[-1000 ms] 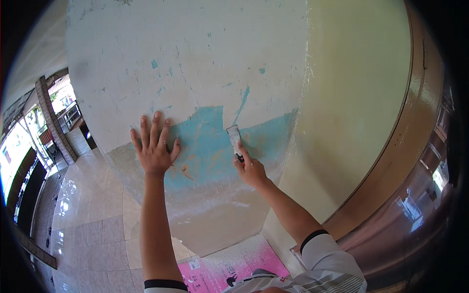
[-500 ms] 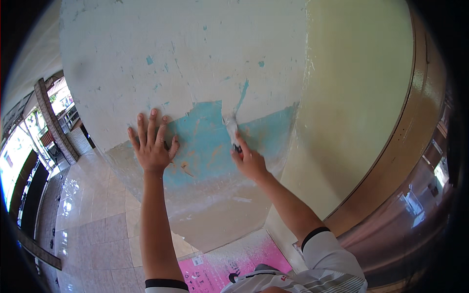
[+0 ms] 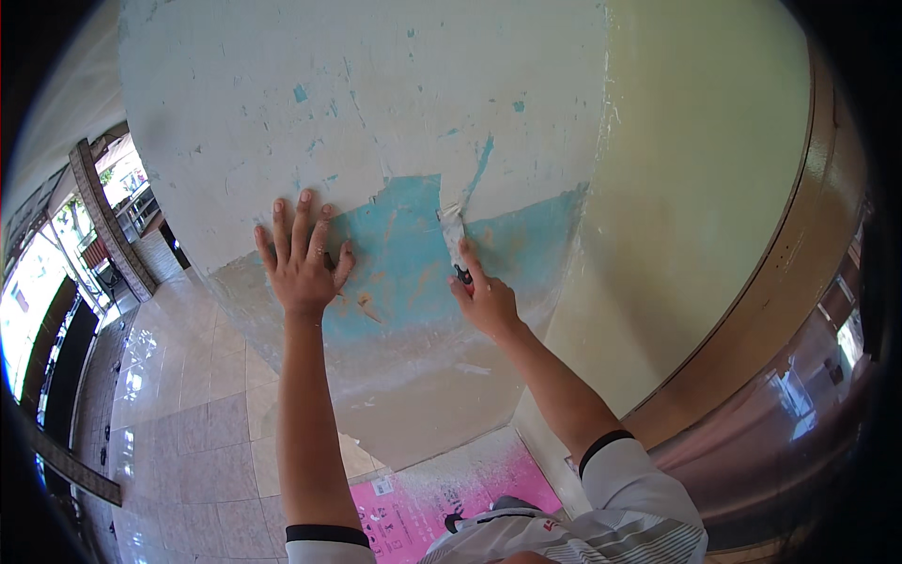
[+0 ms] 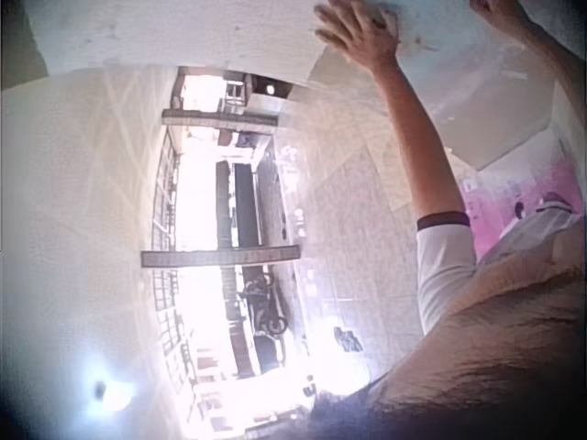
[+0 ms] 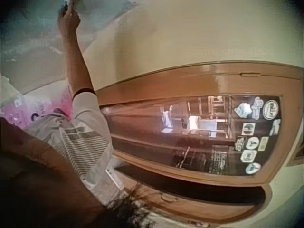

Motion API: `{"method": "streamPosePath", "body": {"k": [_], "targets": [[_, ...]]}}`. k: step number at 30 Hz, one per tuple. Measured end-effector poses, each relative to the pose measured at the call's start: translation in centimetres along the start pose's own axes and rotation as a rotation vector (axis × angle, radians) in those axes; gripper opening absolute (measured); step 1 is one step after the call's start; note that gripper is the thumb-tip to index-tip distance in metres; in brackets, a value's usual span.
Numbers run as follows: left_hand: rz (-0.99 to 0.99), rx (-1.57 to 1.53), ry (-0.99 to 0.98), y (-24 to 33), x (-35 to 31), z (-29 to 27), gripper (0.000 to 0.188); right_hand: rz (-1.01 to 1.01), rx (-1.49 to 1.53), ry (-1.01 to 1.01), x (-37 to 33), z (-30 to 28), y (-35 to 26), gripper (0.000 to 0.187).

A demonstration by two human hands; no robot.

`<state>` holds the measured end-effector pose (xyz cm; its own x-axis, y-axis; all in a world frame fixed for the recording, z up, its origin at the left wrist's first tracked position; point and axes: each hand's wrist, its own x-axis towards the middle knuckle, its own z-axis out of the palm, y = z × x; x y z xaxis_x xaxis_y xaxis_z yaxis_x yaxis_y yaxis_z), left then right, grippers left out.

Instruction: The person scrapes old paint and filler from a wall using a putty knife.

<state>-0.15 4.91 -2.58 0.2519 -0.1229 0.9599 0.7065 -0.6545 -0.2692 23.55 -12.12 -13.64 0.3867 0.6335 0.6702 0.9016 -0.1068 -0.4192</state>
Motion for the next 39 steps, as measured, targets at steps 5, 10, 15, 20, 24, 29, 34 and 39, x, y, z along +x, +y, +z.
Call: {"method": "streamPosePath", "body": {"k": [5, 10, 15, 20, 24, 29, 34, 39], "targets": [[-0.004, 0.010, 0.013, -0.3, 0.0, -0.2, 0.043, -0.041, 0.045, 0.054, -1.3, 0.5, -0.5, 0.077], [-0.004, 0.014, 0.010, 0.0, 0.0, 0.0, 0.043, -0.026, 0.070, -0.004, -1.2, 0.2, -0.4, 0.079], [-0.016, 0.020, -0.005, -0.3, 0.0, 0.0, 0.042, -0.035, 0.086, 0.008, -0.5, 0.0, -0.8, 0.078], [-0.031, 0.019, 0.021, -0.1, -0.1, 0.2, 0.037, 0.004, 0.043, -0.043, -2.3, -0.3, -1.0, 0.074], [-0.026, 0.027, 0.017, 0.1, 0.0, 0.1, 0.040, -0.038, 0.184, 0.055, 0.8, -1.0, -0.9, 0.077], [-0.009, 0.025, 0.008, -0.2, 0.0, -0.2, 0.041, 0.032, 0.191, 0.006, -1.6, -0.6, -1.1, 0.075], [0.002, 0.014, 0.025, 0.0, 0.1, 0.0, 0.040, 0.067, 0.296, -0.004, 1.1, -2.6, -1.7, 0.073], [-0.004, 0.009, 0.020, 0.1, 0.2, -0.1, 0.041, 0.039, 0.275, 0.029, -0.2, -1.0, -0.7, 0.073]]}}
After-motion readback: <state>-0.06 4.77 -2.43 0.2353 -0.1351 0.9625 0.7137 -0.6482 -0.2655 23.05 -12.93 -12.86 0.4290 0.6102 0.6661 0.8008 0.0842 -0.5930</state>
